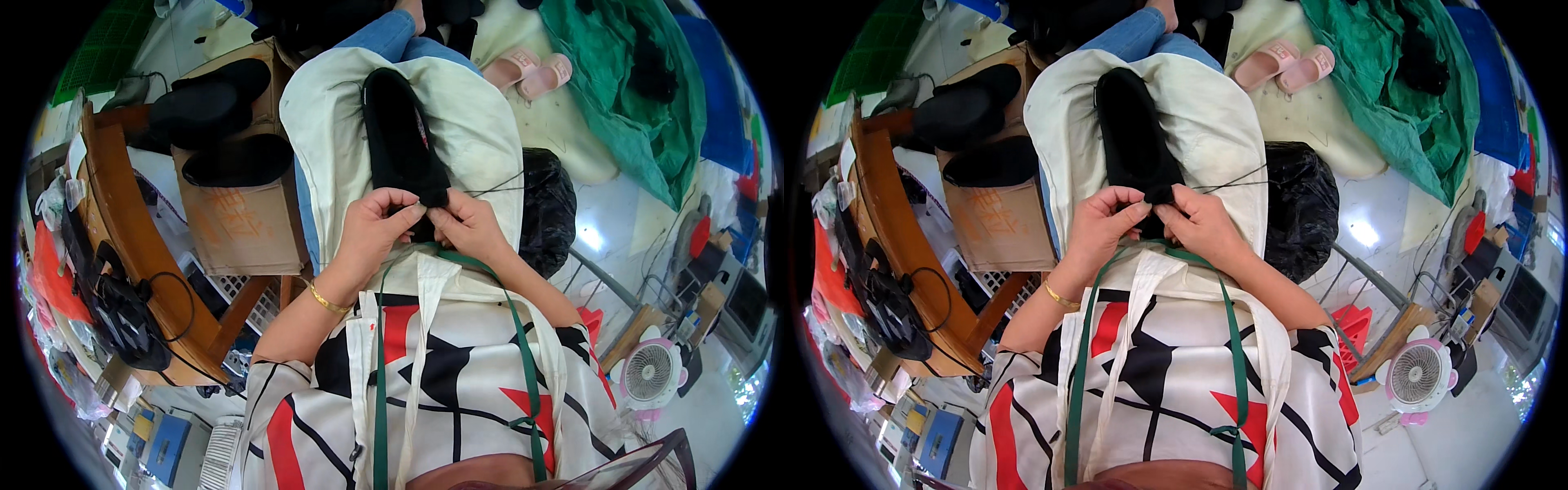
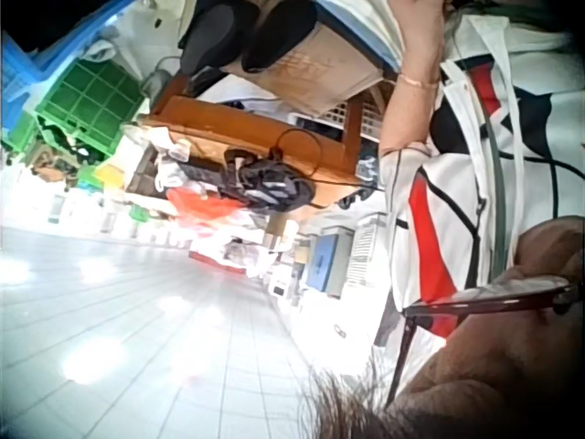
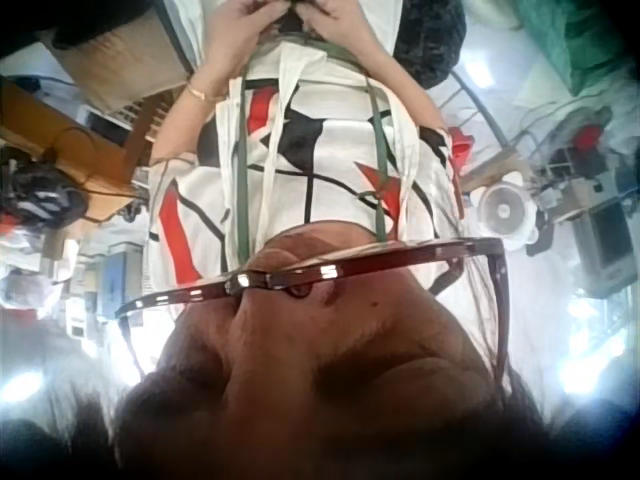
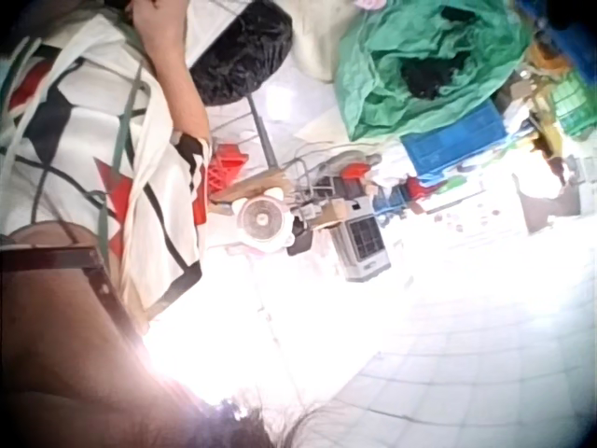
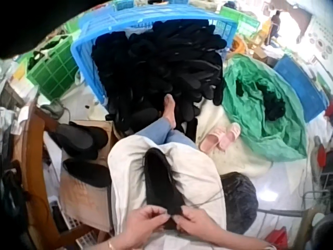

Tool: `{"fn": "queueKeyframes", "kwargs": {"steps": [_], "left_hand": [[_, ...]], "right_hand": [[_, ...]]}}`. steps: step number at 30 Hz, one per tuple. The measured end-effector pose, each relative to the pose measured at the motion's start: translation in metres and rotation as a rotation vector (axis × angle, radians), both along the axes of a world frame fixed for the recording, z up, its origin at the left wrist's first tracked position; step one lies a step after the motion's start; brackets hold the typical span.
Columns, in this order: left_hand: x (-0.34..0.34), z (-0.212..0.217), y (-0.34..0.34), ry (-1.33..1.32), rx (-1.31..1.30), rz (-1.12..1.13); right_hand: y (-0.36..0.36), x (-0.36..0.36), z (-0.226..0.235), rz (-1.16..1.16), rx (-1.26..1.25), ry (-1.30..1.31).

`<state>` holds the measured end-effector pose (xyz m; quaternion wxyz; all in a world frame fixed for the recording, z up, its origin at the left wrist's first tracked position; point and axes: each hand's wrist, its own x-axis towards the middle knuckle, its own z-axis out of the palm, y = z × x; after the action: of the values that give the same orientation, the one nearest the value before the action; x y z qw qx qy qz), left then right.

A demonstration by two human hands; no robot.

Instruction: The person sits on the floor and sews a black shoe sole using a needle and thread. They repeatedly pull the thread through the sole to attach it, handling the shoe and thread with both hands.

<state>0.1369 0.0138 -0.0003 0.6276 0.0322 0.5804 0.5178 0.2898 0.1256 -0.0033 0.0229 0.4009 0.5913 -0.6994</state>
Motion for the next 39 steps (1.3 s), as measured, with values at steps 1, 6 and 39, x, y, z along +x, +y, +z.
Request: {"fn": "queueKeyframes", "kwargs": {"steps": [1, 6, 39], "left_hand": [[-0.001, -0.002, 0.0, -0.005, 0.006, -0.011], [0.002, -0.008, -0.003, -0.009, 0.012, -0.01], [-0.026, 0.004, -0.009, 0.396, 0.08, -0.274]], "right_hand": [[-0.001, -0.001, 0.0, -0.004, 0.018, 0.012], [0.002, -0.007, 0.007, 0.056, 0.098, 0.086], [0.018, -0.037, 0.011, 0.295, 0.967, 0.501]]}}
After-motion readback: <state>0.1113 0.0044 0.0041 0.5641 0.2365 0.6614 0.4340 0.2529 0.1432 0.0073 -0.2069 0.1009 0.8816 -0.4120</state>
